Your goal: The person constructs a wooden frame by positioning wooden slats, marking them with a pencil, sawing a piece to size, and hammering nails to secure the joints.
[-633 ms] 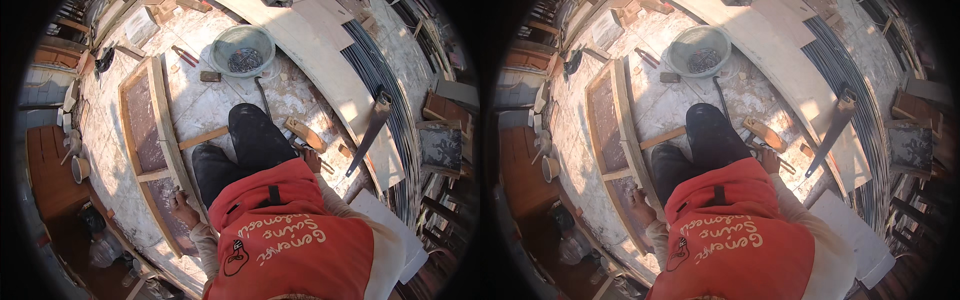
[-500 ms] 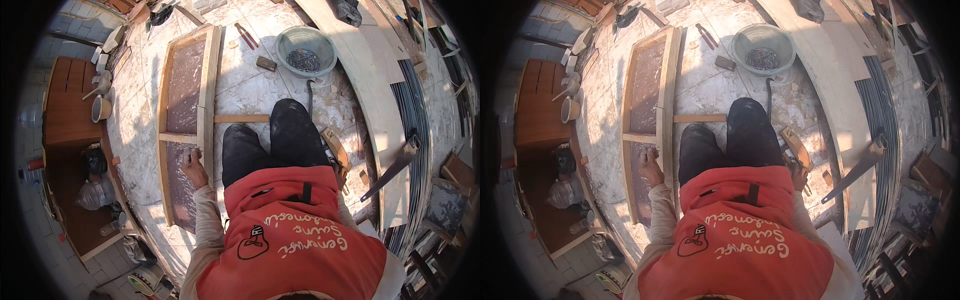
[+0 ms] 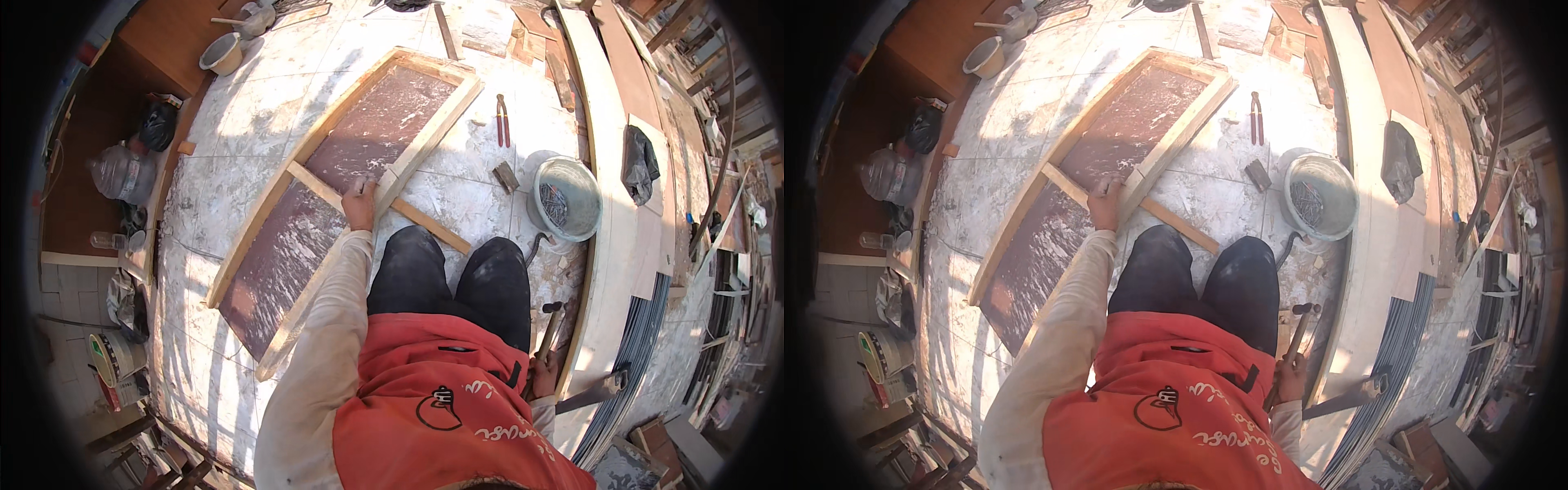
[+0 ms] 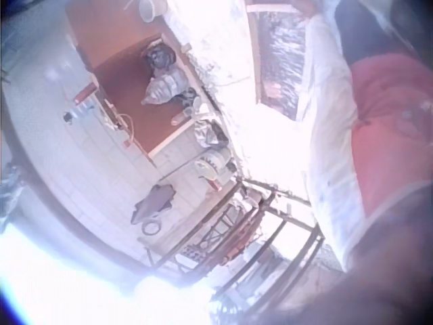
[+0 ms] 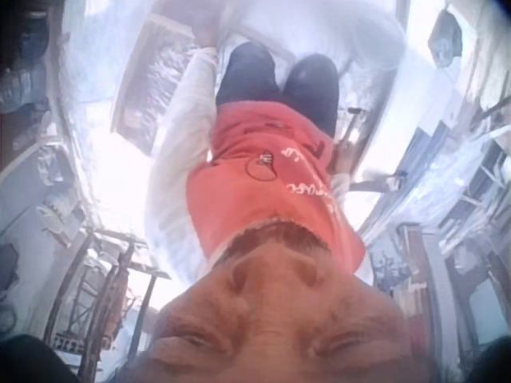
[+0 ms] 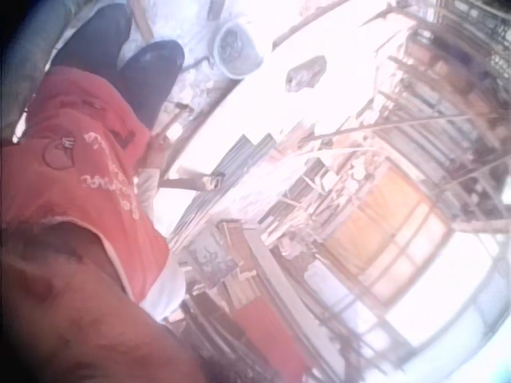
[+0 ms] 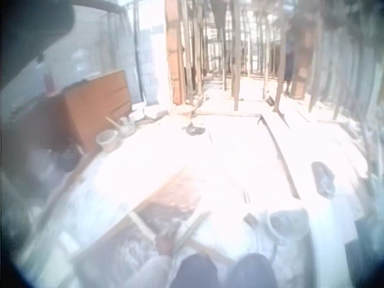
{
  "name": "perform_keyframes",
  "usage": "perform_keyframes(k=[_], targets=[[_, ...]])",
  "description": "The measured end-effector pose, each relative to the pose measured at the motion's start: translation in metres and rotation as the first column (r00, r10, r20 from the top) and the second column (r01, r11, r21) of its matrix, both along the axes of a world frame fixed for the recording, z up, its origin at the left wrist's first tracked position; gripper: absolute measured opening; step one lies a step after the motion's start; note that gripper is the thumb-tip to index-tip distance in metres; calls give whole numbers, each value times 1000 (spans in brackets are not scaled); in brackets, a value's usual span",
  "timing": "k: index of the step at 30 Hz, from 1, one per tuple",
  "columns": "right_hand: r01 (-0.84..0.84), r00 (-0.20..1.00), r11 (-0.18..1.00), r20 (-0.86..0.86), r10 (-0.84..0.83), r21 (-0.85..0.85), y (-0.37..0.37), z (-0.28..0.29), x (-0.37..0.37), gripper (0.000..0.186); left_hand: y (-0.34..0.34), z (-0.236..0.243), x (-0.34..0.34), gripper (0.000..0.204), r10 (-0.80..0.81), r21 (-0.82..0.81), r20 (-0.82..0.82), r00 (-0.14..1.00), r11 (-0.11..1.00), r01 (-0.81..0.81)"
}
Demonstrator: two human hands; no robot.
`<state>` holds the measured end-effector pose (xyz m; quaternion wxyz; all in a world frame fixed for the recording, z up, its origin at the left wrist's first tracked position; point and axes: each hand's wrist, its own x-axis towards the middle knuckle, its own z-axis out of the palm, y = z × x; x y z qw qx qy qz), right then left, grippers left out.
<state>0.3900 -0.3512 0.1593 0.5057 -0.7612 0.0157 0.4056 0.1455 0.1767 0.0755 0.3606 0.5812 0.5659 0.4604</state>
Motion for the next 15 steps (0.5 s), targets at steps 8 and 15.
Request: perform_keyframes(k=[8,15], targets=[[-452,873,887,248,420,90,141,60,-41,43,11,-20,-17,22,49,-35,77,996,998,-47],[-662,749,712,164,642,235,262,59,-97,39,13,-24,-31,19,24,-71,69,997,997,-19]])
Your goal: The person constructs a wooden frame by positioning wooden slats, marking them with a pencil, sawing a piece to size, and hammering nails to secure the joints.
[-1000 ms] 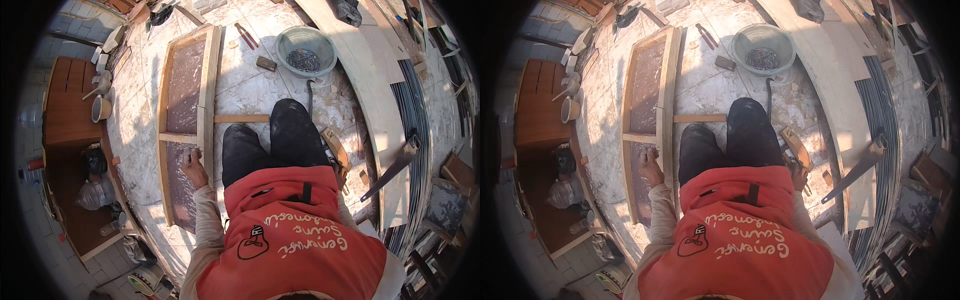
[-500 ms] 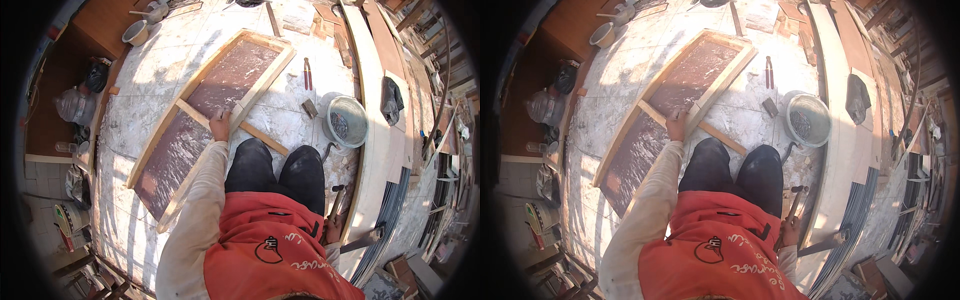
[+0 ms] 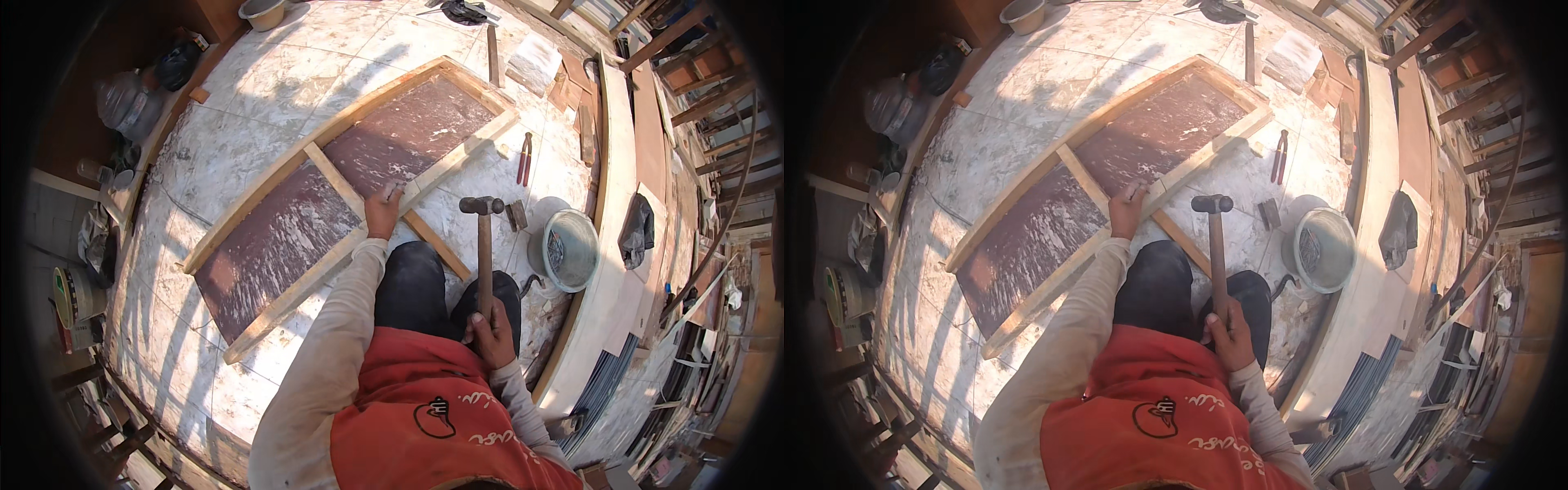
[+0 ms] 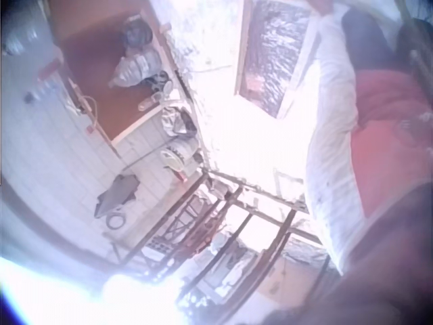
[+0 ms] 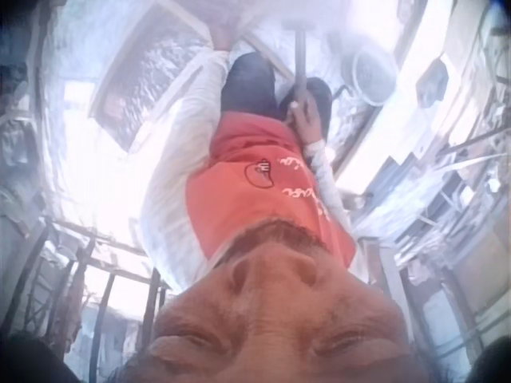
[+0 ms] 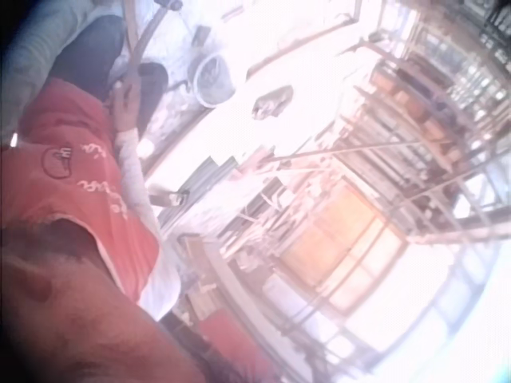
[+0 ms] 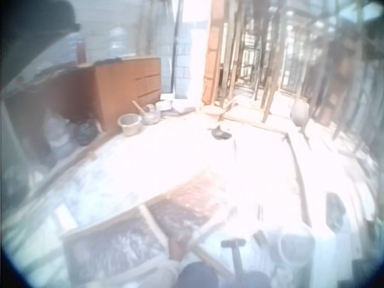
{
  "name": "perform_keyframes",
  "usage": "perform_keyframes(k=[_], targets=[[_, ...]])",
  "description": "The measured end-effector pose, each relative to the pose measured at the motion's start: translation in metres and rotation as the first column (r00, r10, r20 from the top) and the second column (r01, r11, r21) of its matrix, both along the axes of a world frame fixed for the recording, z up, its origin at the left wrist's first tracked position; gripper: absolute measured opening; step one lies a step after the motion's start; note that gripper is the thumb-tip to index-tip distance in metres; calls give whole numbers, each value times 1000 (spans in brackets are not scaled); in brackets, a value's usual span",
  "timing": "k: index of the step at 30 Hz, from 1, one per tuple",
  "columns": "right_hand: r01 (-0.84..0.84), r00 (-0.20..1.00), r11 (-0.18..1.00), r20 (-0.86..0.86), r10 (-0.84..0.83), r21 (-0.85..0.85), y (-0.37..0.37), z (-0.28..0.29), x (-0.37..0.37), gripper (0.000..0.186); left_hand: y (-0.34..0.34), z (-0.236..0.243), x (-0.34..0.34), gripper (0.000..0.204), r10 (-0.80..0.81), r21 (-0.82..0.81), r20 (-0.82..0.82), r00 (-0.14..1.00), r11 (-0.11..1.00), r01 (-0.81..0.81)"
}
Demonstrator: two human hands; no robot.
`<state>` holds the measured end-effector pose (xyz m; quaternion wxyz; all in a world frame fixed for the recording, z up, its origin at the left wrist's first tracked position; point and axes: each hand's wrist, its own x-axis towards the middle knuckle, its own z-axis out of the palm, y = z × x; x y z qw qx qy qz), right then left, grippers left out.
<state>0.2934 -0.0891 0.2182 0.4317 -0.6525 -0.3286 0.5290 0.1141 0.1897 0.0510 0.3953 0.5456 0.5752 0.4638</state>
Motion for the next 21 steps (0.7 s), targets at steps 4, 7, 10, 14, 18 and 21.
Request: perform_keyframes(k=[4,7,10,14,18,21], targets=[[-222,858,975,474,196,0,56,0,-5,44,6,-2,-7,22,-8,51,-195,981,999,19],[-288,799,957,546,253,-22,81,5,-14,46,9,-13,-8,24,-24,127,-236,971,990,55],[-300,824,944,536,183,138,99,39,-29,46,11,-25,-12,26,-8,160,-231,973,986,46],[-245,878,903,475,52,354,112,57,-34,41,18,-26,-14,26,-5,143,-251,968,989,42],[-257,760,950,643,88,175,129,12,-35,38,19,-23,-8,25,-33,131,-281,959,989,72],[-363,542,878,696,471,-312,149,-39,-21,42,16,-30,-1,24,-35,181,-300,953,979,93]])
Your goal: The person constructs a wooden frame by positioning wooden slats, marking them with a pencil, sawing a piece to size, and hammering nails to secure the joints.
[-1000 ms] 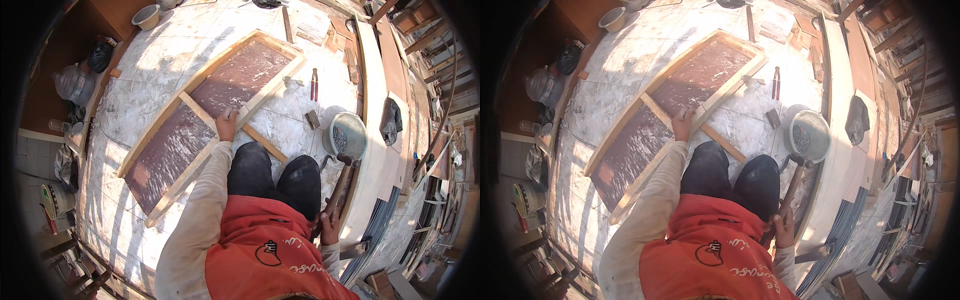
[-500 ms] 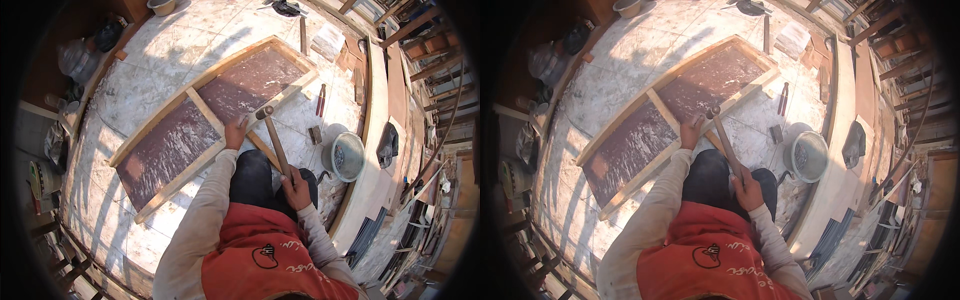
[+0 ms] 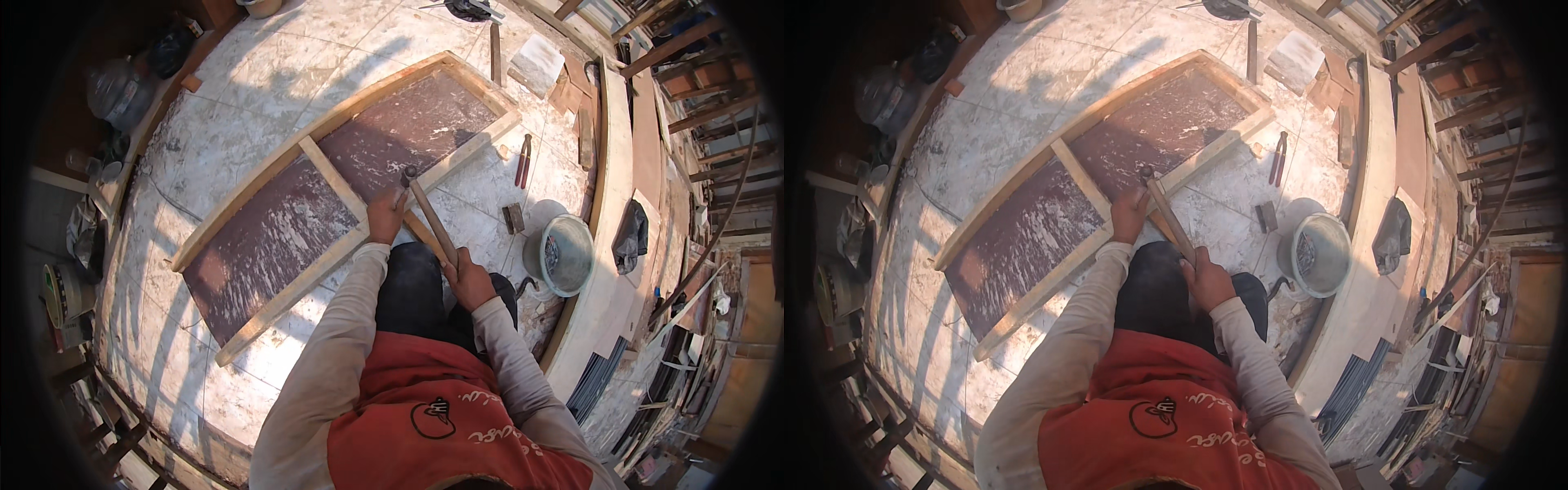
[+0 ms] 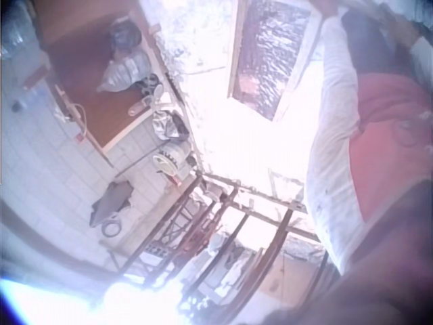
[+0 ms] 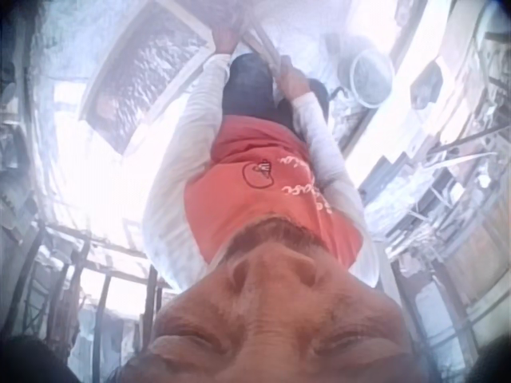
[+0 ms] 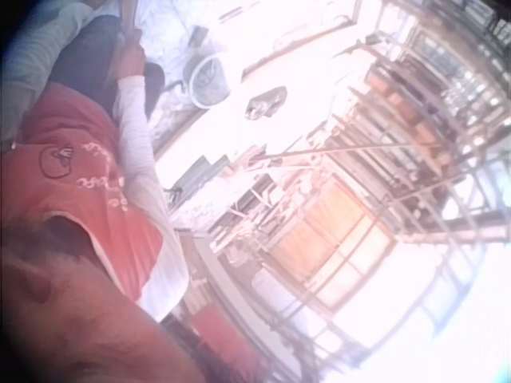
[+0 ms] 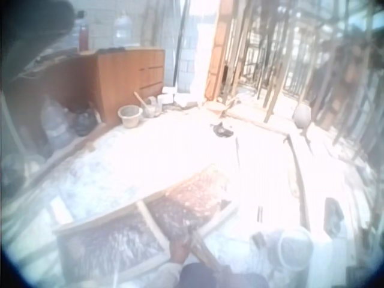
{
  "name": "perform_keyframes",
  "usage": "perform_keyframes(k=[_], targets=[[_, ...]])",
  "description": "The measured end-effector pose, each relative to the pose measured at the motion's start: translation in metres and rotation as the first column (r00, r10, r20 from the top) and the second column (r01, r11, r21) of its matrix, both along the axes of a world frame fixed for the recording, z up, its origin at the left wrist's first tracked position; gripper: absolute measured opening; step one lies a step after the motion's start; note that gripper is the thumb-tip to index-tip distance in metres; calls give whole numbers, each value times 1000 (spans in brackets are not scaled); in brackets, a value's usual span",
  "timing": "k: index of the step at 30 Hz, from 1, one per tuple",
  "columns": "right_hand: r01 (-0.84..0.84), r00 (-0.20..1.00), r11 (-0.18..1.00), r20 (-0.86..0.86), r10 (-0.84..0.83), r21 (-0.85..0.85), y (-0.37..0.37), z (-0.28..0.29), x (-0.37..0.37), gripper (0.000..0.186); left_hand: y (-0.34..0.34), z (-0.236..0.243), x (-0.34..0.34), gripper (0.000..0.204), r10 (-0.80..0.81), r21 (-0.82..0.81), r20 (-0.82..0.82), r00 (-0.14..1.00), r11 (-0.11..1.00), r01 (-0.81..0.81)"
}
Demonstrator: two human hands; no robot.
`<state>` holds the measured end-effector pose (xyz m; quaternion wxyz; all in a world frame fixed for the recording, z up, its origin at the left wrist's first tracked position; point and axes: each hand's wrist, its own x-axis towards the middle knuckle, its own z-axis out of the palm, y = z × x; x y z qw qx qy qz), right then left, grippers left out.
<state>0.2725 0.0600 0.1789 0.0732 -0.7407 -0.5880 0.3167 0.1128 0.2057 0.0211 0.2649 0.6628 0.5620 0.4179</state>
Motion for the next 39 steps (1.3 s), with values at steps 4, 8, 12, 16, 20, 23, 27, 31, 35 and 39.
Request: perform_keyframes(k=[4,8,12,16,20,23,27,31,35,39], targets=[[52,989,996,-143,-41,75,-5,33,-6,45,6,-2,-7,25,26,77,6,1000,997,-27],[195,929,964,-348,-122,182,-15,53,-6,43,2,26,-21,36,-67,-31,-4,998,997,67],[371,762,908,-623,-177,195,-16,125,-20,44,-7,37,-36,53,-155,-120,-612,775,987,103],[518,602,566,-744,291,641,3,159,-35,42,0,18,-49,54,-259,-159,-688,678,965,208],[315,877,684,-478,56,658,12,62,-36,36,8,0,-51,46,-216,-142,-718,662,976,165],[82,995,991,50,-87,102,2,-46,-3,36,11,6,-29,39,-301,-188,-671,678,953,237],[220,938,951,-314,-146,215,36,43,-29,31,-3,-16,-46,27,-157,-39,-773,615,979,200],[497,670,782,-739,-72,375,31,146,-41,33,-3,-14,-52,18,-139,-33,-783,607,983,183],[631,587,399,-746,315,665,41,171,-51,44,-3,-15,-63,13,-131,-21,-784,606,982,185],[251,921,693,-387,44,676,-14,-21,-17,30,0,-11,-49,28,-175,-32,-730,661,974,223]])
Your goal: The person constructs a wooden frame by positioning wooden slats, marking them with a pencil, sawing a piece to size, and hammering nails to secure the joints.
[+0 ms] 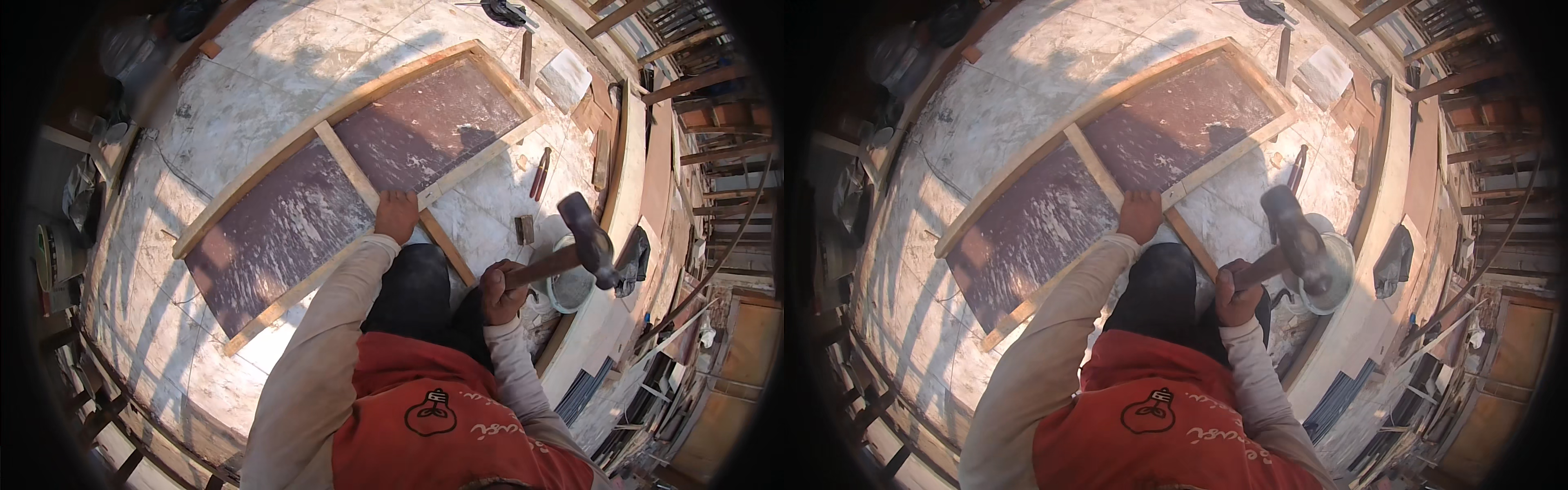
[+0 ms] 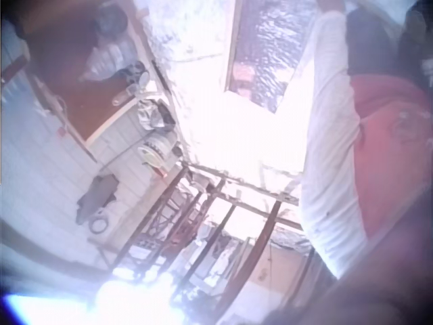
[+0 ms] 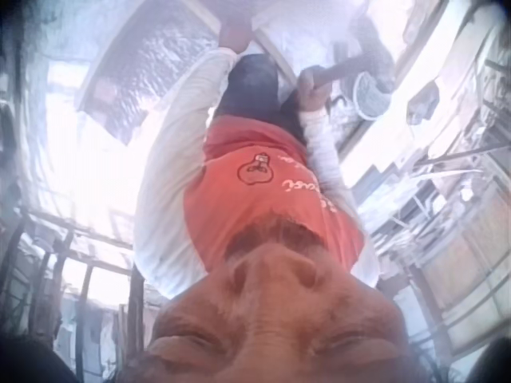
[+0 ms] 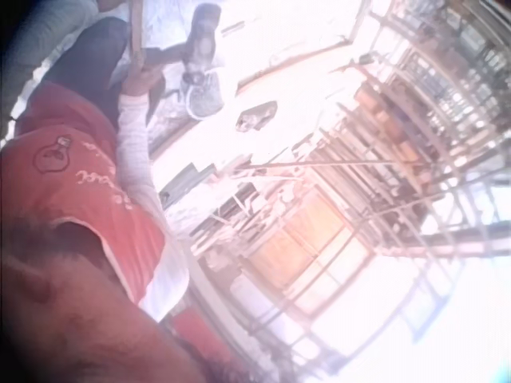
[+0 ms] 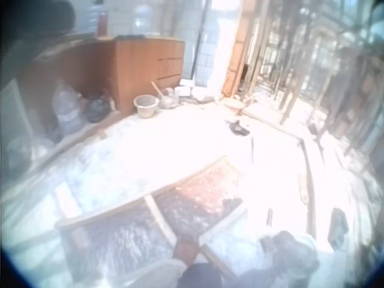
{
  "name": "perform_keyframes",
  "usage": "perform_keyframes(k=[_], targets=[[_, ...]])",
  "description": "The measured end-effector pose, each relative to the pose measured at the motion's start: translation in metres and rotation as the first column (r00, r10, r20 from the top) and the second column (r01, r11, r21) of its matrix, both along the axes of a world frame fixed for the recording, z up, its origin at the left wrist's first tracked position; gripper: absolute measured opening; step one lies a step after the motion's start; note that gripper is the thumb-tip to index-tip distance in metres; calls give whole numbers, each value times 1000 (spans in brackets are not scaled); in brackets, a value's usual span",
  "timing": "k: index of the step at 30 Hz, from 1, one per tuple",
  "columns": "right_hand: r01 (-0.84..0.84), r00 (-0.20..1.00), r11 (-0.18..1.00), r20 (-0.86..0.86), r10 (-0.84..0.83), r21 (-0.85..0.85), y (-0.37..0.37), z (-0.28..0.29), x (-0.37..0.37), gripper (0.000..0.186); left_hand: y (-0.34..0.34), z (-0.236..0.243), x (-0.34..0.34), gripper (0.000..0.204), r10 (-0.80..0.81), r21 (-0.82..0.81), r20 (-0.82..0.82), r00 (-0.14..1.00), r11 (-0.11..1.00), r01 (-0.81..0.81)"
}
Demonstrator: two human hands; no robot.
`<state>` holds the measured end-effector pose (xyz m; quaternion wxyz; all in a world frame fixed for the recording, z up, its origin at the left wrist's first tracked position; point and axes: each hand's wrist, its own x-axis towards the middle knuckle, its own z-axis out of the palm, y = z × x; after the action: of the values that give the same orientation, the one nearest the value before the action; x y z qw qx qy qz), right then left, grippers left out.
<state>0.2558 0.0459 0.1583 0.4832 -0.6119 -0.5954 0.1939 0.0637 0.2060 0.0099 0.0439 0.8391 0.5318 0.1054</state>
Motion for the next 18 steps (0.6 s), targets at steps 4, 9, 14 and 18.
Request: perform_keyframes(k=[4,9,14,18], targets=[[101,933,864,349,90,-493,5,-44,5,31,-16,-21,8,29,31,79,-40,999,996,-28],[96,994,918,-16,-111,-386,17,55,18,32,-11,-6,2,29,7,50,-12,1000,999,-7],[183,967,896,-90,-238,-405,-8,3,72,31,-5,12,15,48,2,-103,-20,1000,995,-4],[348,908,835,-69,-413,-426,-34,-112,111,35,4,34,50,49,-57,-134,-23,998,990,54]])
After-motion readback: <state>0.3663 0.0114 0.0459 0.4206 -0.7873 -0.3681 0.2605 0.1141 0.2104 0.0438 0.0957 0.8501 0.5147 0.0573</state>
